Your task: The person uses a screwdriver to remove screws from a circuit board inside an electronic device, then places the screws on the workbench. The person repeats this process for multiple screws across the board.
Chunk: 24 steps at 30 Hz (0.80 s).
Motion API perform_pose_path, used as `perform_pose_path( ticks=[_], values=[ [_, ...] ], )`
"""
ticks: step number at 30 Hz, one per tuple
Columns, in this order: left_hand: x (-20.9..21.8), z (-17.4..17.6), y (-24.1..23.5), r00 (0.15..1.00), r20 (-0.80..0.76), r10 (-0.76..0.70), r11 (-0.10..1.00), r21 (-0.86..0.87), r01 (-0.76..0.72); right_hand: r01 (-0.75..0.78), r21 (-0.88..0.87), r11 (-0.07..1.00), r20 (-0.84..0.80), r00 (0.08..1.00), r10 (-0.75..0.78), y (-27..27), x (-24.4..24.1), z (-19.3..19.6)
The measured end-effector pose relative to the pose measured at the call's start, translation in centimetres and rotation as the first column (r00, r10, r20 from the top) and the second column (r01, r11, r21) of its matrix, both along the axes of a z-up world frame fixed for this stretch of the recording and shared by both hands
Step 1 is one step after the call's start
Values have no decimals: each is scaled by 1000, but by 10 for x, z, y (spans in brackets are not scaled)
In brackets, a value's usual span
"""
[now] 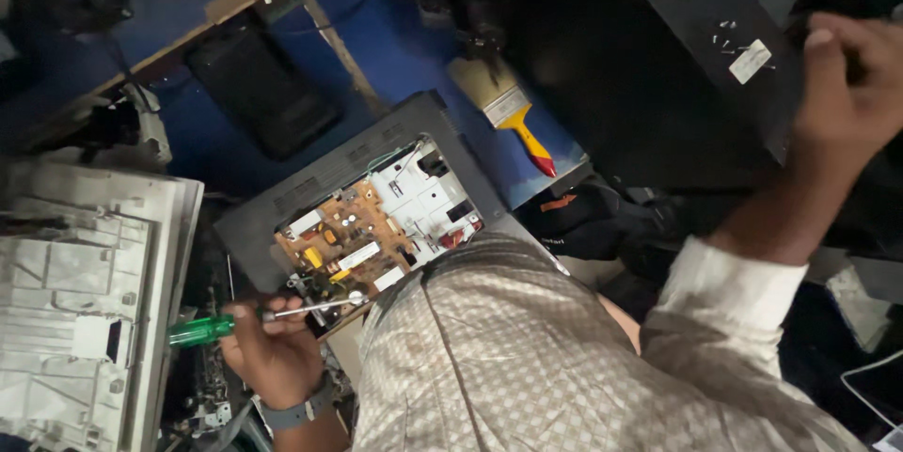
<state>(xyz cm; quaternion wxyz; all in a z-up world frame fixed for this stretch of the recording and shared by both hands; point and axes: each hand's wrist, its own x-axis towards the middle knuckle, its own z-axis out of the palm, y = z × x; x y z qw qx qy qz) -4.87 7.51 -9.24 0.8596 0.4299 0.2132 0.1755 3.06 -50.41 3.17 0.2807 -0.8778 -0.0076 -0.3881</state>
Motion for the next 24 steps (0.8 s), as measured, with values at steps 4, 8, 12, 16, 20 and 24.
perform_pose_path(
  ticks=[4,8,12,16,20,24],
  values=[
    [0,21,1,995,62,-83,996,-17,84,-7,432,902,16,1000,0,102,-1,-5],
    [5,40,-8,990,38,-134,963,241,121,-454,297,840,-128,853,506,206,3,1],
    [12,71,-6,937,-47,-347,832,446,330,-613,368,699,-301,633,713,279,15,26],
    [33,108,-2,891,9,-454,462,858,226,-804,366,468,-202,422,884,323,22,61],
    [57,120,-6,821,121,-558,339,936,92,-886,200,419,-269,362,893,352,30,77],
    [85,113,-12,798,43,-601,209,972,105,-873,128,471,-215,440,872,361,38,72]
  ],
)
